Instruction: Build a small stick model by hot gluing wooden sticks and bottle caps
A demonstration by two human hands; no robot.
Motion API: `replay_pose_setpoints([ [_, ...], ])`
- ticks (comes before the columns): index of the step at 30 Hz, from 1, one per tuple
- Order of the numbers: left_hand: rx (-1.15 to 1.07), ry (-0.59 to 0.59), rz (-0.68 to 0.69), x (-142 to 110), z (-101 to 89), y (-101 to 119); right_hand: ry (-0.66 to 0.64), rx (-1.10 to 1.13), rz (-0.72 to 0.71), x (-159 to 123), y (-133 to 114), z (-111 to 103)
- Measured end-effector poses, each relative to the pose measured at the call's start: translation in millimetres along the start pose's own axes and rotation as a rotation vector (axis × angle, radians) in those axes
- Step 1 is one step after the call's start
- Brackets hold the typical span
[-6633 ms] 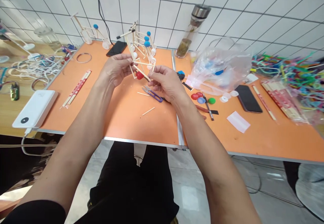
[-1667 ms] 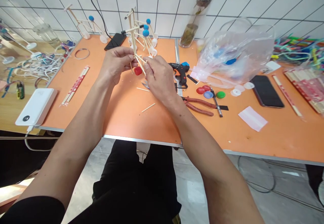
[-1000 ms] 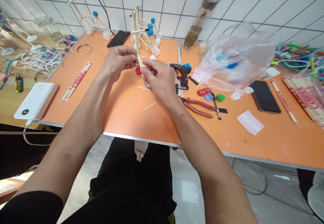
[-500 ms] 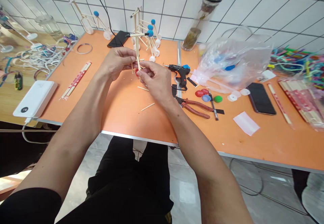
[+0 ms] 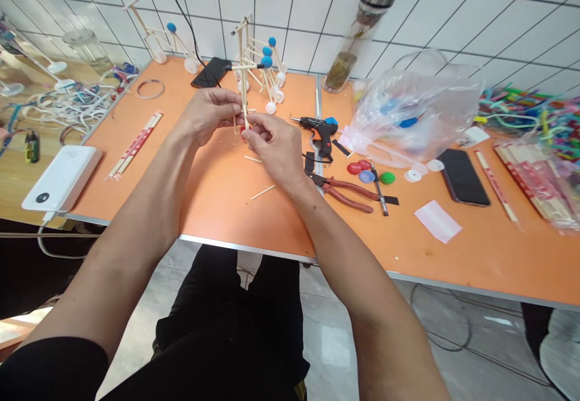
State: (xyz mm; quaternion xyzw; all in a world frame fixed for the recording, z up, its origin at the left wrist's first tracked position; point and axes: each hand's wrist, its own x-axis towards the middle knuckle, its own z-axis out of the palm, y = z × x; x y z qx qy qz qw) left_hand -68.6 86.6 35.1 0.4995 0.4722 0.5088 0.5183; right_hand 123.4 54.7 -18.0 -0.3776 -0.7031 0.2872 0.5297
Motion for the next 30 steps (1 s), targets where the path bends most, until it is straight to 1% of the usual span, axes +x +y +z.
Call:
replay_pose_setpoints([
  [5,-0.008,0.003,-0.005,0,0.1,0,-0.003,0.0,-0.002,0,-1,-1],
  [11,0.046,-0.052,0.051,7,-4.8,-7,-0.009,-0.01,-0.047,1,1,-1],
  [18,0.053,-0.073,0.06,9,-6.6,-9,-0.011,-0.021,-0.047,1,2,0],
  [22,0.056,-0.073,0.055,10,-6.9,-9,-0.018,-0.017,-0.037,1,2,0],
  [30,0.053,-0.08,0.073,10,-7.3,-10,-0.021,-0.041,-0.076,1,4,-1],
])
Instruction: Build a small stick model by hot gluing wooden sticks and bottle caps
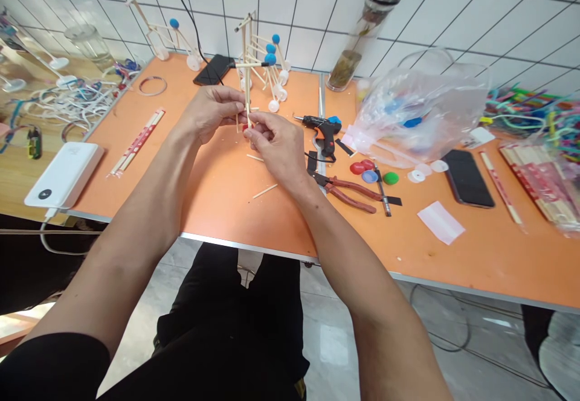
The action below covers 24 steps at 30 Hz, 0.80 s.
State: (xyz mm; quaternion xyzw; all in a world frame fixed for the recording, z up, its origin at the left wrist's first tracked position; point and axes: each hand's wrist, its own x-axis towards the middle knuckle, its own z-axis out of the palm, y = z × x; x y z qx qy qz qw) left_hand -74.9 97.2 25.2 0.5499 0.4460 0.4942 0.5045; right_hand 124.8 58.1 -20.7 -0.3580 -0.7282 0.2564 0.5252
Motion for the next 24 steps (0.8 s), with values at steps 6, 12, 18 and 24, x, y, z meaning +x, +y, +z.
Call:
replay_pose_setpoints([
  [6,0.012,0.007,-0.007,1.3,-1.1,-0.9,0.004,-0.003,0.013,-0.7,-1.3,-0.5],
  [12,0.015,0.016,-0.018,0.7,-0.4,1.2,0.002,-0.003,0.013,-1.0,-0.7,-0.8],
  [18,0.007,0.02,-0.027,-0.5,0.0,2.5,-0.01,-0.023,0.001,-1.0,-0.2,-1.8],
  [24,0.015,0.008,-0.018,-1.8,0.4,3.5,-0.004,-0.034,-0.002,-0.9,-1.7,-2.0],
])
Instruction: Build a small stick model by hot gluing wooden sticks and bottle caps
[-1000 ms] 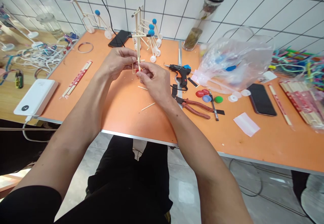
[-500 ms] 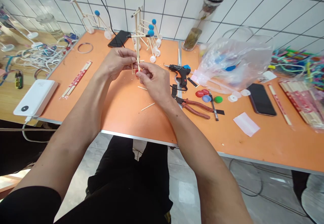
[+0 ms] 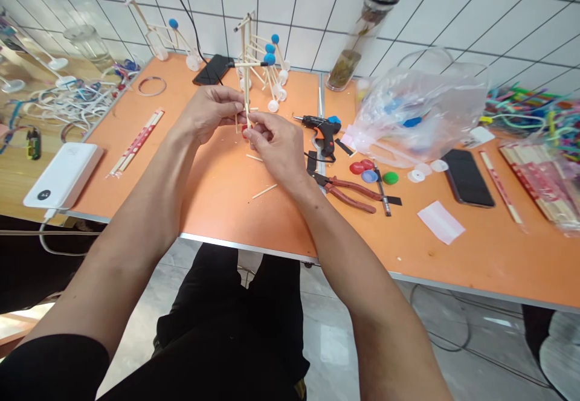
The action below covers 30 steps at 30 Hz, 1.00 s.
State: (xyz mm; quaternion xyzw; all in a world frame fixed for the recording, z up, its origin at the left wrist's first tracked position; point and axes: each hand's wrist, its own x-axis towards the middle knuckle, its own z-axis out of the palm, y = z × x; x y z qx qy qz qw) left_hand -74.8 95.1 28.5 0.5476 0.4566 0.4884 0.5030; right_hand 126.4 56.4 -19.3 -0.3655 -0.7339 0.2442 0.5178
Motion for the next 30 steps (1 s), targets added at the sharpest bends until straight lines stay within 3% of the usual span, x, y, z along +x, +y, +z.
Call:
replay_pose_setpoints([
  [30,-0.018,0.008,-0.005,-2.0,1.8,2.4,0.014,-0.007,-0.01,0.0,1.0,0.4],
])
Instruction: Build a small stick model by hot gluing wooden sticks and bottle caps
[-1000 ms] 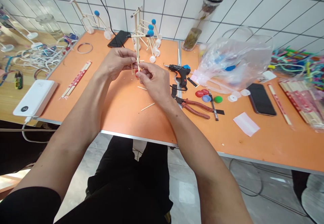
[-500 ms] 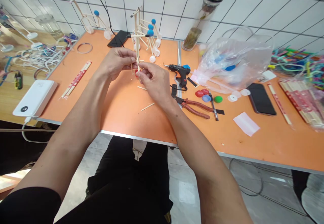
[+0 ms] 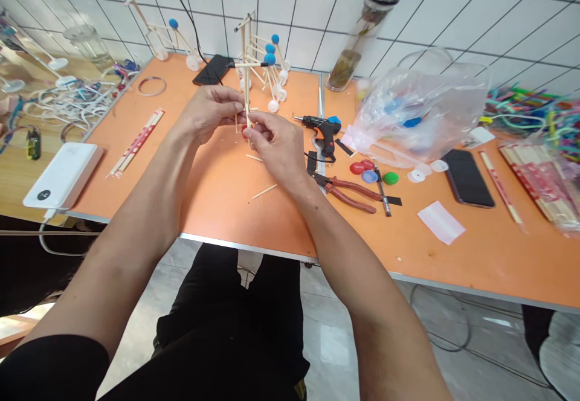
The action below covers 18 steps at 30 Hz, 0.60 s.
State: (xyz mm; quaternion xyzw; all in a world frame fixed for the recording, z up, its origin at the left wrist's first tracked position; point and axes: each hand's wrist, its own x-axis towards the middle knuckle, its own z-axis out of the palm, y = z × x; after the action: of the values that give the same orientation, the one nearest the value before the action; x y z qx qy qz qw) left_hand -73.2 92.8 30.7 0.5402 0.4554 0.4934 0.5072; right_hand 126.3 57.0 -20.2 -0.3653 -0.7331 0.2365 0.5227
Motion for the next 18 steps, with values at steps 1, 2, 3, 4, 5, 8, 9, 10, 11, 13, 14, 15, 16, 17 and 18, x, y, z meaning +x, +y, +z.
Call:
replay_pose_setpoints([
  [1,-0.001,0.0,0.0,-0.1,-0.1,0.0,0.003,0.002,0.002,0.1,-0.6,0.0],
  [2,-0.001,0.002,-0.002,-0.2,-0.1,0.0,0.003,0.003,0.005,0.2,-1.1,-0.1],
  [3,-0.001,0.004,-0.004,-0.3,-0.1,0.0,0.0,0.002,0.009,0.3,-1.7,-0.2],
  [4,0.0,0.005,-0.007,-0.4,0.0,0.1,-0.002,0.002,0.012,0.3,-2.1,-0.3],
  [5,0.0,0.004,-0.008,-0.4,0.0,0.1,-0.004,0.002,0.015,0.3,-2.6,-0.4],
  [8,-0.002,0.003,-0.006,-0.7,0.2,0.2,-0.007,0.005,0.02,0.4,-4.3,-0.3],
  [9,-0.004,0.002,-0.006,-0.7,0.2,0.2,-0.004,0.006,0.02,0.4,-5.0,-0.3],
  [10,-0.006,0.001,-0.007,-0.7,0.2,0.2,-0.001,0.01,0.02,0.5,-5.8,-0.2],
  [11,-0.008,0.0,-0.007,-0.7,0.1,0.1,0.003,0.014,0.02,0.6,-6.6,-0.2],
  [13,-0.007,-0.002,-0.006,-0.2,-0.1,-0.2,0.013,0.018,0.019,0.8,-7.9,0.0],
  [14,-0.006,-0.002,-0.004,0.1,-0.3,-0.5,0.015,0.018,0.02,1.0,-8.2,0.1],
  [15,-0.003,-0.002,-0.003,0.5,-0.5,-0.8,0.016,0.017,0.021,1.1,-8.4,0.3],
  [16,0.0,-0.002,-0.002,0.9,-0.6,-1.2,0.018,0.015,0.023,1.2,-8.3,0.4],
  [17,0.0,-0.002,-0.002,1.2,-0.8,-1.5,0.02,0.014,0.024,1.3,-8.0,0.5],
  [18,-0.001,-0.002,-0.003,1.5,-0.9,-1.8,0.021,0.014,0.024,1.3,-7.6,0.6],
])
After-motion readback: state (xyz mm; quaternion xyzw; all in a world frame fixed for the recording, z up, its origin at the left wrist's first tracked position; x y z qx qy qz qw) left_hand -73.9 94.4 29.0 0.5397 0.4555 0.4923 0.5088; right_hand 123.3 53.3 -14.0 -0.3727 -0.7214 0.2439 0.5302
